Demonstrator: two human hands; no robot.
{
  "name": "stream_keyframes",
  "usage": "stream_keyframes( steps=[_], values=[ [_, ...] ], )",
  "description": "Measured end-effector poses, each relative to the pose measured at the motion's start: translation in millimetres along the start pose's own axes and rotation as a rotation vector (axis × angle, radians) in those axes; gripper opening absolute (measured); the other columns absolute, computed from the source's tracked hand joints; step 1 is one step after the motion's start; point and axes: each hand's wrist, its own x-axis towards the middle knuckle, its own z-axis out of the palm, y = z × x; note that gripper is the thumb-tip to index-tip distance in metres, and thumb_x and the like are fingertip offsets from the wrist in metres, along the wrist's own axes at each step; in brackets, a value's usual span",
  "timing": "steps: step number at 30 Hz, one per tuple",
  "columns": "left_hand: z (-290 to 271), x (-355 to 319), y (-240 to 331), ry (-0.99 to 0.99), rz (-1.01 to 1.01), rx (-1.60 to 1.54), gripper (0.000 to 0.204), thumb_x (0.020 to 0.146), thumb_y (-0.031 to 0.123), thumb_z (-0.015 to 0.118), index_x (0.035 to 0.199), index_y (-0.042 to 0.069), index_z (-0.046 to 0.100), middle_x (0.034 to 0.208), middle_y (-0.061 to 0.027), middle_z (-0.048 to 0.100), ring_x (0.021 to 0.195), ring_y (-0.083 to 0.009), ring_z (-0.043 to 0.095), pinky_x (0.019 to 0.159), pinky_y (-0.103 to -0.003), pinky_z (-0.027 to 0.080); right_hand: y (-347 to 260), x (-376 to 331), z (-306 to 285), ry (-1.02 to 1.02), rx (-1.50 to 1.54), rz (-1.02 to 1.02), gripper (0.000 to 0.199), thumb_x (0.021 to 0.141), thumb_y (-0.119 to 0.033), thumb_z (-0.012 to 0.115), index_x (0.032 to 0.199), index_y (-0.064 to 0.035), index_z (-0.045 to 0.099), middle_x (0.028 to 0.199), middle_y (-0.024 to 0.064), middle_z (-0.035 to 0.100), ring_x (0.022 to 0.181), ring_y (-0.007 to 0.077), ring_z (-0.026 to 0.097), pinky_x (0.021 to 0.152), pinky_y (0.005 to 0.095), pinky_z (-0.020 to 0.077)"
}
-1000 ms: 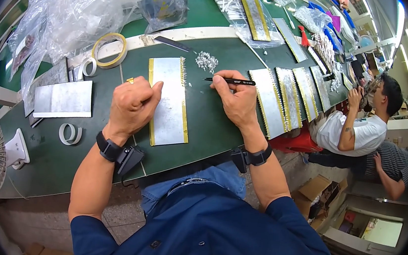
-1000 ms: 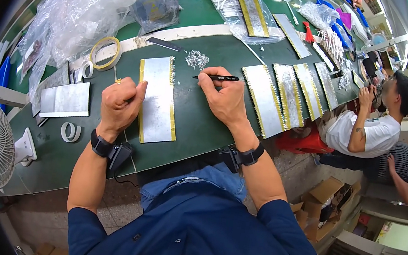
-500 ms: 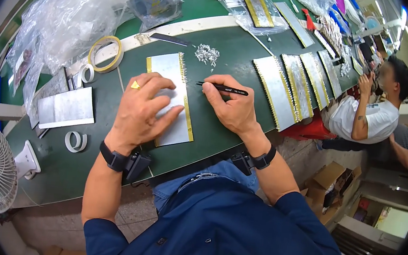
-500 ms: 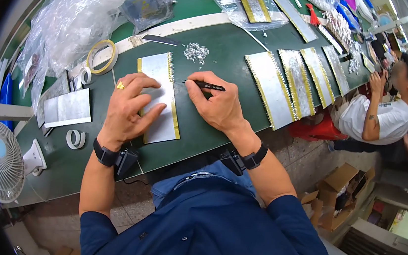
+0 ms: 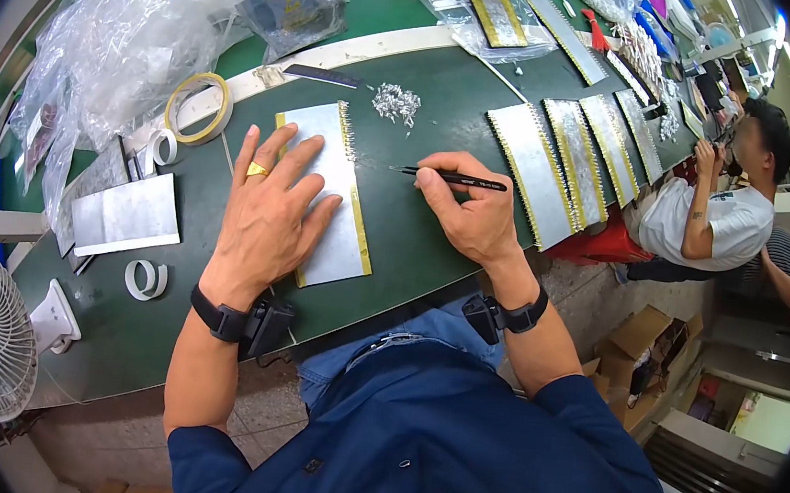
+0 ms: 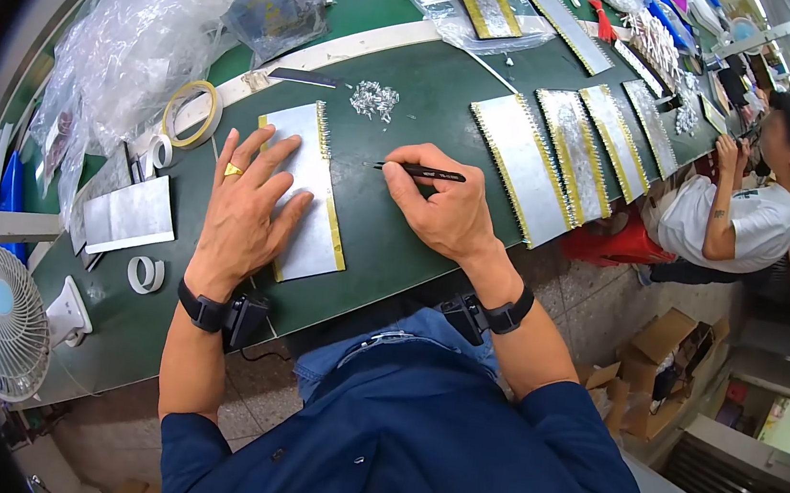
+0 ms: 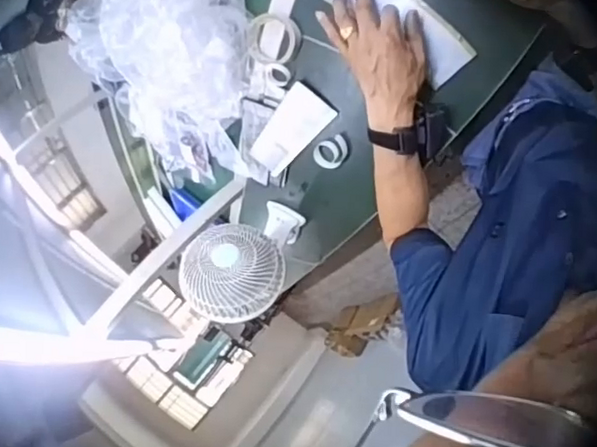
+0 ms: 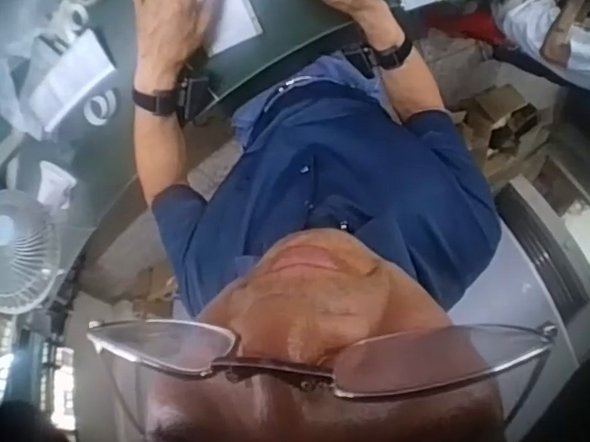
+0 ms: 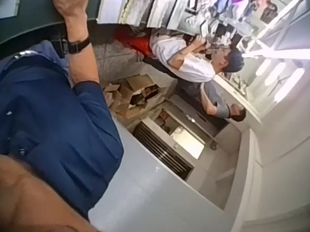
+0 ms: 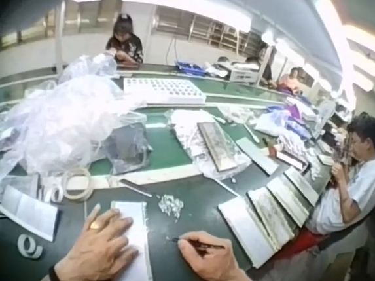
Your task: The person picks up small components with tweezers and places them onto the edge of a metal plate, then uses a pen to mark the plate. These actions are repeated as the person works along the row of components.
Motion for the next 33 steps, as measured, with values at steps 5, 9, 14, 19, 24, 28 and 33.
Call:
stream_keyframes(
  steps=[5,9,14,19,24,28,33],
  values=[
    [-0.1,1.0,-0.5,0.023,0.016,-0.063,0.022,0.100,0.019,0.079,0.091,0.002,0.069,0.145,-0.0125,0.070,0.147,-0.0403,0.055,0.133,-0.063,0.030,2.3,0.8,1.4,-0.014,-0.004,0.004,0.018,0.107,-0.012,0.077,0.117,0.0030,0.077,0.100,0.0078,0.080,0.092,0.0145,0.078,0.084,0.0290,0.0634],
    [1.0,2.2,-1.5,0.050,0.044,-0.095,0.018,0.099,0.013,0.079,0.090,0.002,0.069,0.137,-0.0104,0.074,0.142,-0.0380,0.060,0.130,-0.063,0.037,5.4,2.1,1.2,-0.032,-0.009,-0.004,0.017,0.108,-0.010,0.075,0.118,0.0036,0.077,0.102,0.0072,0.081,0.093,0.0131,0.078,0.084,0.0287,0.0633],
    [-1.2,3.3,-0.8,0.078,0.080,-0.165,0.010,0.097,0.006,0.079,0.091,0.002,0.072,0.127,-0.0072,0.077,0.134,-0.0352,0.066,0.127,-0.061,0.042,9.8,3.0,0.0,-0.112,-0.036,-0.174,0.018,0.105,-0.004,0.075,0.121,0.0040,0.077,0.104,0.0112,0.080,0.095,0.0222,0.079,0.085,0.0331,0.0641],
    [0.7,2.0,-0.5,0.101,0.125,-0.178,0.004,0.093,0.002,0.078,0.091,0.004,0.075,0.117,-0.0040,0.078,0.128,-0.0316,0.069,0.125,-0.059,0.045,6.6,14.2,-3.5,-0.303,-0.315,-0.664,0.033,0.095,0.001,0.073,0.128,0.0017,0.074,0.108,0.0150,0.078,0.106,0.0335,0.077,0.093,0.0414,0.0636],
    [2.4,2.5,-1.9,0.109,0.115,-0.165,0.007,0.095,-0.001,0.077,0.089,0.003,0.077,0.116,-0.0029,0.080,0.126,-0.0318,0.071,0.124,-0.060,0.046,12.4,26.9,-1.4,-0.393,-0.402,-0.800,0.043,0.093,-0.003,0.067,0.135,0.0008,0.070,0.113,0.0153,0.078,0.112,0.0342,0.075,0.099,0.0440,0.0621],
    [3.3,3.4,-3.0,0.116,0.109,-0.161,0.010,0.095,-0.001,0.076,0.086,0.002,0.076,0.119,-0.0029,0.081,0.126,-0.0315,0.071,0.124,-0.060,0.046,18.1,25.1,0.3,-0.380,-0.393,-0.785,0.039,0.095,-0.005,0.066,0.134,0.0007,0.071,0.113,0.0158,0.077,0.112,0.0342,0.076,0.099,0.0442,0.0623],
    [3.8,4.9,-2.1,0.114,0.115,-0.154,0.011,0.095,-0.001,0.075,0.085,0.001,0.076,0.122,-0.0032,0.081,0.126,-0.0314,0.070,0.124,-0.059,0.046,18.6,28.1,2.1,-0.400,-0.397,-0.799,0.039,0.095,-0.005,0.066,0.133,0.0008,0.071,0.114,0.0165,0.077,0.112,0.0342,0.076,0.099,0.0443,0.0622]
  ],
)
